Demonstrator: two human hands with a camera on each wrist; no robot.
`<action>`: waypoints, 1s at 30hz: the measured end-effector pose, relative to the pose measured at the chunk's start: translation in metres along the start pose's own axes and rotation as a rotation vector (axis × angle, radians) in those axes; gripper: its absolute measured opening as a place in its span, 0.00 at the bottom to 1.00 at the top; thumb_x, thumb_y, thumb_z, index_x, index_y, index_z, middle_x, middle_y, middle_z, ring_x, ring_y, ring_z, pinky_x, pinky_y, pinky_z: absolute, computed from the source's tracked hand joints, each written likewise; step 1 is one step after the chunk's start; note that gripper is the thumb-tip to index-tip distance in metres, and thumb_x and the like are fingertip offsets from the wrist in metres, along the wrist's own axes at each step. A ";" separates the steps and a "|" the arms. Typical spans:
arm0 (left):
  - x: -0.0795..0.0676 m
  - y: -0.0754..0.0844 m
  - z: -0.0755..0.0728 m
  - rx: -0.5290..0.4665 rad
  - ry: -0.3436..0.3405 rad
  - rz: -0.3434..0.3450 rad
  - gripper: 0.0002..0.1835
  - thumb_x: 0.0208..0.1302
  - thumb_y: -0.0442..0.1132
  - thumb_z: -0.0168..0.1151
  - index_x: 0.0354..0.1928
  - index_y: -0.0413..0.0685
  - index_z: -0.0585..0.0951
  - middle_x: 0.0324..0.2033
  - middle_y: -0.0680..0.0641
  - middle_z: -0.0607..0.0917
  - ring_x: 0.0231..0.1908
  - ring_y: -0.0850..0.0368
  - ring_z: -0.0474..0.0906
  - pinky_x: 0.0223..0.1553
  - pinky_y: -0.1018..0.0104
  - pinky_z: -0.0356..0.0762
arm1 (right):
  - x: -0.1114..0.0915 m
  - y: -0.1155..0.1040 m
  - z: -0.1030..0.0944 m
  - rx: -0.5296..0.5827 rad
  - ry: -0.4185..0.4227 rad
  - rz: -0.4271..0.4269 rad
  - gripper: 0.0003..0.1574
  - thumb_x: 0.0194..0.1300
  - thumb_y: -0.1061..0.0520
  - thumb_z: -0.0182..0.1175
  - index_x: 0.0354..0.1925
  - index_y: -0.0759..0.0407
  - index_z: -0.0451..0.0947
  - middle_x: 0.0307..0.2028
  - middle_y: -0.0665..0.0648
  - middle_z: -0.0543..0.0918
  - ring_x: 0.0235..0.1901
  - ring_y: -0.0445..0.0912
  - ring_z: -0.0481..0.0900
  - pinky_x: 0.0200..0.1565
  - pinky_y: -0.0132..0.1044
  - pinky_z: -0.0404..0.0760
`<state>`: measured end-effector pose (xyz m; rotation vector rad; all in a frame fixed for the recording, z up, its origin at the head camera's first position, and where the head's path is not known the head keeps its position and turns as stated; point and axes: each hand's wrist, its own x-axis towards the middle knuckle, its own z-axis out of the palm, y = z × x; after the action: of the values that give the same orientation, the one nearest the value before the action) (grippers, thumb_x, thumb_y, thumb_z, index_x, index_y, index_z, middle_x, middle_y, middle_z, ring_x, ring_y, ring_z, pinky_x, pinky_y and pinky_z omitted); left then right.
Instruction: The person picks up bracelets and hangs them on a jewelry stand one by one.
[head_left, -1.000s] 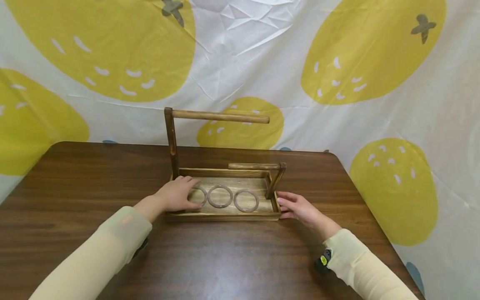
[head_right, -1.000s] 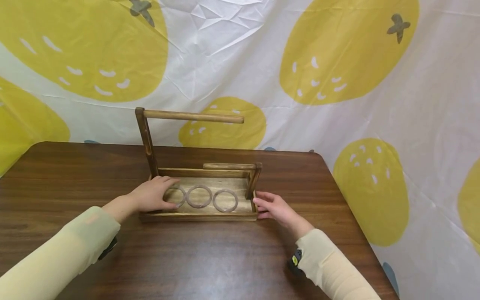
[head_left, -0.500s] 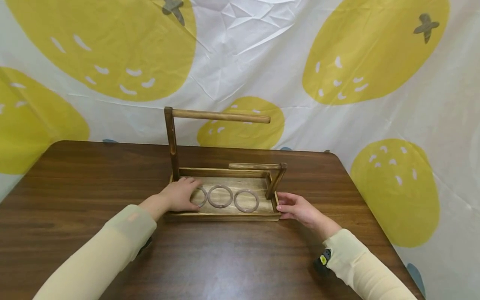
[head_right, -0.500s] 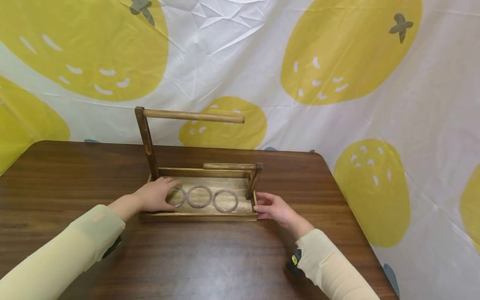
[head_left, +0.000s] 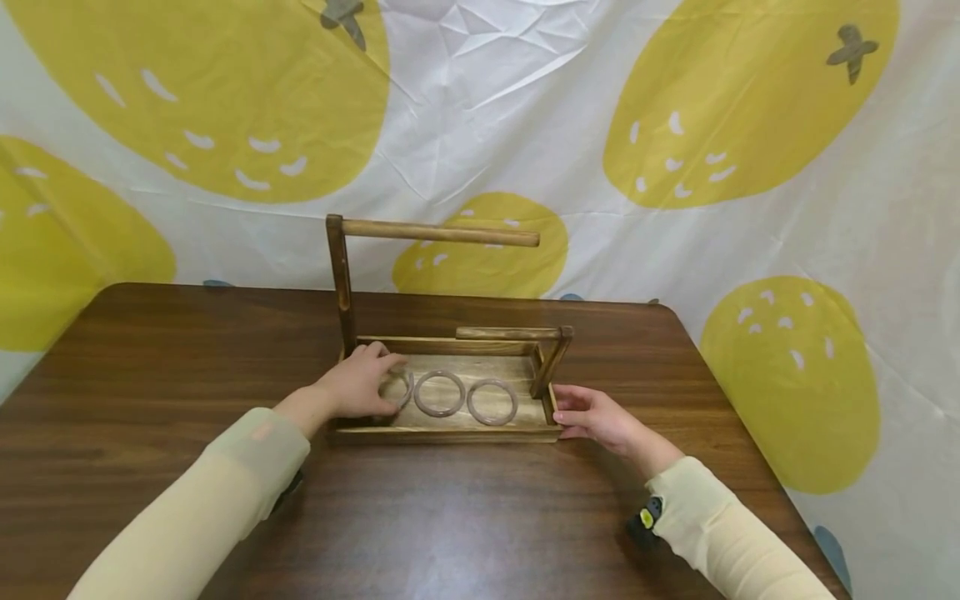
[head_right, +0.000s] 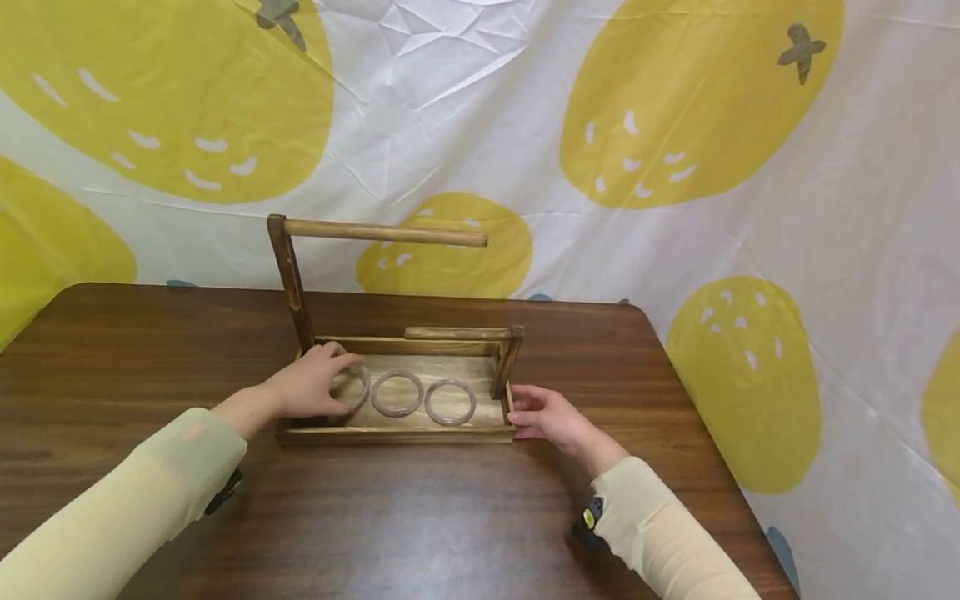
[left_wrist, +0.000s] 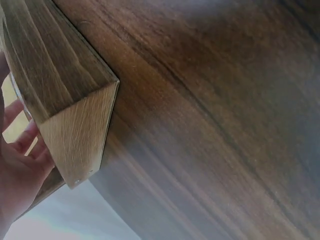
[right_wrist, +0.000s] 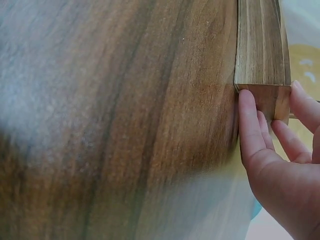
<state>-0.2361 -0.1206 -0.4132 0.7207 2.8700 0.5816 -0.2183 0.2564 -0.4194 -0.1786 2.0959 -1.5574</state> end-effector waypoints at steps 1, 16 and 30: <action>0.000 0.000 -0.001 -0.005 0.012 0.004 0.38 0.48 0.48 0.68 0.63 0.47 0.70 0.50 0.40 0.72 0.50 0.44 0.68 0.49 0.50 0.73 | 0.000 0.000 0.000 0.001 0.001 0.001 0.38 0.66 0.68 0.51 0.68 0.77 0.46 0.56 0.77 0.65 0.40 0.39 0.76 0.45 0.37 0.82; -0.003 -0.002 -0.007 -0.108 0.093 0.012 0.34 0.45 0.48 0.69 0.56 0.46 0.72 0.50 0.38 0.73 0.51 0.42 0.69 0.51 0.48 0.72 | 0.000 0.000 0.000 0.009 0.002 -0.003 0.38 0.66 0.68 0.51 0.68 0.77 0.46 0.54 0.73 0.67 0.40 0.39 0.76 0.44 0.37 0.82; -0.006 -0.004 -0.010 -0.226 0.154 0.031 0.33 0.49 0.45 0.70 0.57 0.40 0.71 0.50 0.35 0.74 0.49 0.43 0.72 0.53 0.48 0.72 | 0.002 0.001 0.000 0.005 0.000 0.000 0.38 0.66 0.67 0.51 0.68 0.77 0.46 0.53 0.71 0.68 0.39 0.39 0.76 0.45 0.37 0.82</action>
<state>-0.2341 -0.1300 -0.4057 0.7143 2.8670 0.9868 -0.2197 0.2563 -0.4206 -0.1761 2.0921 -1.5623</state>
